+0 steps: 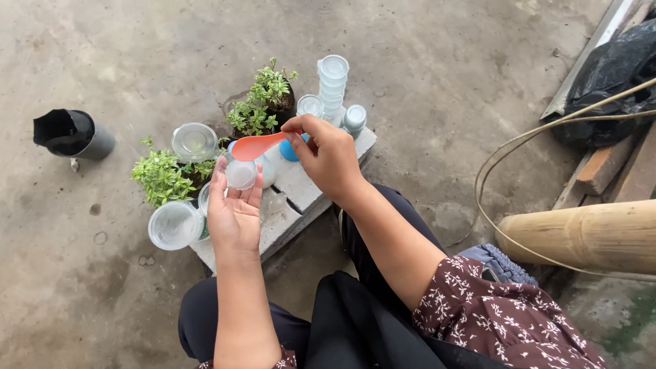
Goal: Spooning a white powdery substance into small plastic cups in a nursery setting.
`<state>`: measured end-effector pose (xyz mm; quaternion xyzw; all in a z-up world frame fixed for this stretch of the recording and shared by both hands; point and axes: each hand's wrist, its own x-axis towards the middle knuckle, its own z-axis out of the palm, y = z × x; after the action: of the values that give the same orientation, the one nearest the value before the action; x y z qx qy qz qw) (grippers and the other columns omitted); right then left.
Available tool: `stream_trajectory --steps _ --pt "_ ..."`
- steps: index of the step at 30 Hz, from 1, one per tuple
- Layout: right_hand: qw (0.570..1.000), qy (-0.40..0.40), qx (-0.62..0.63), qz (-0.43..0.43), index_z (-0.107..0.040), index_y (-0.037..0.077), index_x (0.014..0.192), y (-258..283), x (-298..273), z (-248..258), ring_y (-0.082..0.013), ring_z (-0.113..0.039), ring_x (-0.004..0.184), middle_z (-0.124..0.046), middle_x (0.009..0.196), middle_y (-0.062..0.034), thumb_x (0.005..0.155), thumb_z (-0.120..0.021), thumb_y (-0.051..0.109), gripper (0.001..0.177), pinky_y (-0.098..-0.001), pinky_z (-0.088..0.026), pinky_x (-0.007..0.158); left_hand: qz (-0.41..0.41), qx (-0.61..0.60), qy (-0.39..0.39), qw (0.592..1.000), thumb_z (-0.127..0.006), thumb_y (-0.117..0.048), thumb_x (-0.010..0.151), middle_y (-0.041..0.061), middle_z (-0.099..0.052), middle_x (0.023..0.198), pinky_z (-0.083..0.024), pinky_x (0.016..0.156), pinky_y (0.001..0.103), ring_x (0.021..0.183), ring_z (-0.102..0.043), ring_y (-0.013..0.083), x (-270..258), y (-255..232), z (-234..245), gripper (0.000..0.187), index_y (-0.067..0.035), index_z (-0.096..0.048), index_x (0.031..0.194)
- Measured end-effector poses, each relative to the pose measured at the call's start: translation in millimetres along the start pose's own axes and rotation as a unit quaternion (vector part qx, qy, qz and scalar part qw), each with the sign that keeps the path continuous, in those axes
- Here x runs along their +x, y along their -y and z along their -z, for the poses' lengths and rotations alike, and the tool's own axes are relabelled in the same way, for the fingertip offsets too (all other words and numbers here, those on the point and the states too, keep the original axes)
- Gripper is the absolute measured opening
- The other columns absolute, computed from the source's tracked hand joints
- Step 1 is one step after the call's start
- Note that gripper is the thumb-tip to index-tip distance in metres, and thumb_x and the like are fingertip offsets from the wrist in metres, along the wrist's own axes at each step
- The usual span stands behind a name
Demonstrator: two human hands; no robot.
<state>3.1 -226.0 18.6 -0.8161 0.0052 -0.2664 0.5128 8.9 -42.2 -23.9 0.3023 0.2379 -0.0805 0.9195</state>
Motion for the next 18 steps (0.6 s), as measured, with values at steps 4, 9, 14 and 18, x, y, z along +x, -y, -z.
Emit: stream_trajectory --steps 4,9,14,18 --pt "0.999 0.004 0.037 -0.014 -0.074 0.015 0.105 -1 0 7 -0.0109 -0.056 0.052 -0.071 0.084 -0.0040 0.097 -0.069 0.007 0.012 -0.0261 -0.049 0.052 -0.003 0.015 0.009 1.000 -0.059 -0.022 0.100 0.023 -0.066 0.125 -0.062 0.102 0.044 0.122 -0.066 0.0436 -1 4 -5 0.038 -0.015 -0.061 0.137" --pt "0.999 -0.001 0.043 -0.010 -0.073 0.015 0.107 -3 2 8 -0.0118 -0.057 0.054 -0.072 0.087 -0.0051 0.099 -0.066 0.003 0.016 -0.0271 -0.050 0.055 0.003 0.013 0.009 1.000 -0.059 -0.023 0.100 0.023 -0.067 0.125 -0.063 0.101 0.046 0.121 -0.067 0.0447 1 7 -8 0.037 -0.017 -0.062 0.137" --pt "1.000 0.000 0.012 0.008 -0.073 0.017 0.111 -6 5 11 -0.0133 -0.060 0.055 -0.075 0.091 -0.0046 0.098 -0.070 0.005 0.018 -0.0271 -0.053 0.056 0.002 0.018 0.012 1.000 -0.059 -0.023 0.100 0.023 -0.068 0.124 -0.063 0.100 0.046 0.120 -0.067 0.0447 4 9 -9 0.036 -0.017 -0.062 0.135" --pt "0.996 -0.008 -0.053 0.067 -0.073 0.016 0.104 -2 9 14 -0.0205 -0.065 0.056 -0.074 0.085 -0.0039 0.096 -0.071 0.005 0.013 -0.0293 -0.054 0.053 -0.001 0.014 0.019 1.000 -0.060 -0.024 0.100 0.023 -0.070 0.123 -0.063 0.101 0.046 0.119 -0.069 0.0436 6 11 -12 0.034 -0.017 -0.064 0.133"
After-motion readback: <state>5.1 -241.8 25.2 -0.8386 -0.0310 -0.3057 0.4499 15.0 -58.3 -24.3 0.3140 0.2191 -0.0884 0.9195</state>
